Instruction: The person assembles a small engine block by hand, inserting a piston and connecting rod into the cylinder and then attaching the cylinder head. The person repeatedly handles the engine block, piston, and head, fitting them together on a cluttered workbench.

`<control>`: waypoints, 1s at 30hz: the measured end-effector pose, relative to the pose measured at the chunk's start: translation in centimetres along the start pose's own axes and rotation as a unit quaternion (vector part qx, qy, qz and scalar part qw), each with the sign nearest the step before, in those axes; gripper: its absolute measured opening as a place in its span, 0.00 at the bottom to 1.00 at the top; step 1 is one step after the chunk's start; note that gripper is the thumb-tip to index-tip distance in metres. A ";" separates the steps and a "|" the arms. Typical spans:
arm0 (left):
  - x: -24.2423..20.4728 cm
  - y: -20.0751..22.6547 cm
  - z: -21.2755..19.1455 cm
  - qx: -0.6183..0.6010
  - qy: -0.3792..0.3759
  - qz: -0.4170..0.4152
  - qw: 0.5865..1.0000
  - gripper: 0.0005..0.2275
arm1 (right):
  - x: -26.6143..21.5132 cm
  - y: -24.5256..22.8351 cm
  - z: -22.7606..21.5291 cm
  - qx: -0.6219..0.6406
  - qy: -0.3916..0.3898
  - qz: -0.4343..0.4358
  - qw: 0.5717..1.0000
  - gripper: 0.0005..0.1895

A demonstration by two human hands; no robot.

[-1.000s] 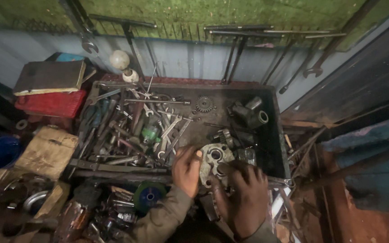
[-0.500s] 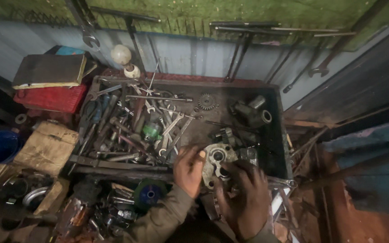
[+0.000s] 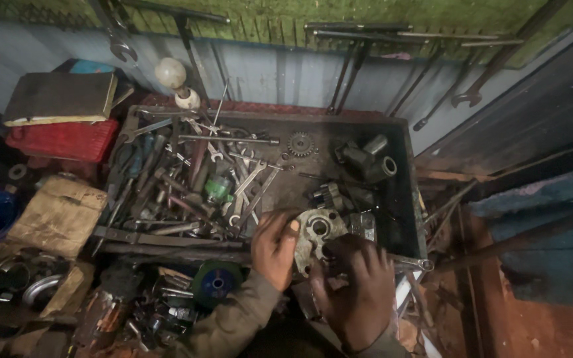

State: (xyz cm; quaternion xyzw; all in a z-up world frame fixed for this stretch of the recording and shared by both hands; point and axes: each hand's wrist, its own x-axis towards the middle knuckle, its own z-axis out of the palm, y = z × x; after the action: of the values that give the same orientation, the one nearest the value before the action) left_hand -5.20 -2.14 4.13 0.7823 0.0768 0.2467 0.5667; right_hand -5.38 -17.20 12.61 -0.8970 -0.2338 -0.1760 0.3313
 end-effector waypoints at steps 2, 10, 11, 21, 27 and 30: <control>0.0 0.2 0.0 -0.006 -0.001 -0.032 0.999 0.15 | 0.0 -0.1 -0.3 0.002 -0.022 0.012 1.000 0.24; -0.3 0.6 -0.4 -0.001 -0.005 -0.004 1.000 0.15 | 0.3 -0.1 -0.5 0.013 -0.041 -0.017 0.999 0.28; -0.4 0.7 -0.4 0.001 -0.004 -0.002 1.000 0.15 | 0.7 -0.3 -0.8 -0.044 -0.039 -0.032 0.998 0.27; -0.4 -0.1 -0.1 0.010 -0.001 0.000 1.000 0.13 | 6.4 -1.9 -7.0 -0.044 -0.093 -0.052 0.993 0.26; -1.2 -1.6 0.4 0.032 0.035 0.037 0.998 0.13 | 4.4 -1.9 -2.4 -0.040 -0.107 -0.029 0.993 0.29; -1.6 -1.7 0.8 0.057 0.059 0.057 0.995 0.14 | 3.4 -1.3 -1.3 -0.012 -0.067 -0.032 0.997 0.22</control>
State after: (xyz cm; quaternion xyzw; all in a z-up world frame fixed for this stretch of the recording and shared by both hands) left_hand -5.91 -2.88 1.87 0.8003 0.0789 0.3197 0.5010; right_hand -3.49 -16.21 15.81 -0.9028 -0.2821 -0.1290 0.2979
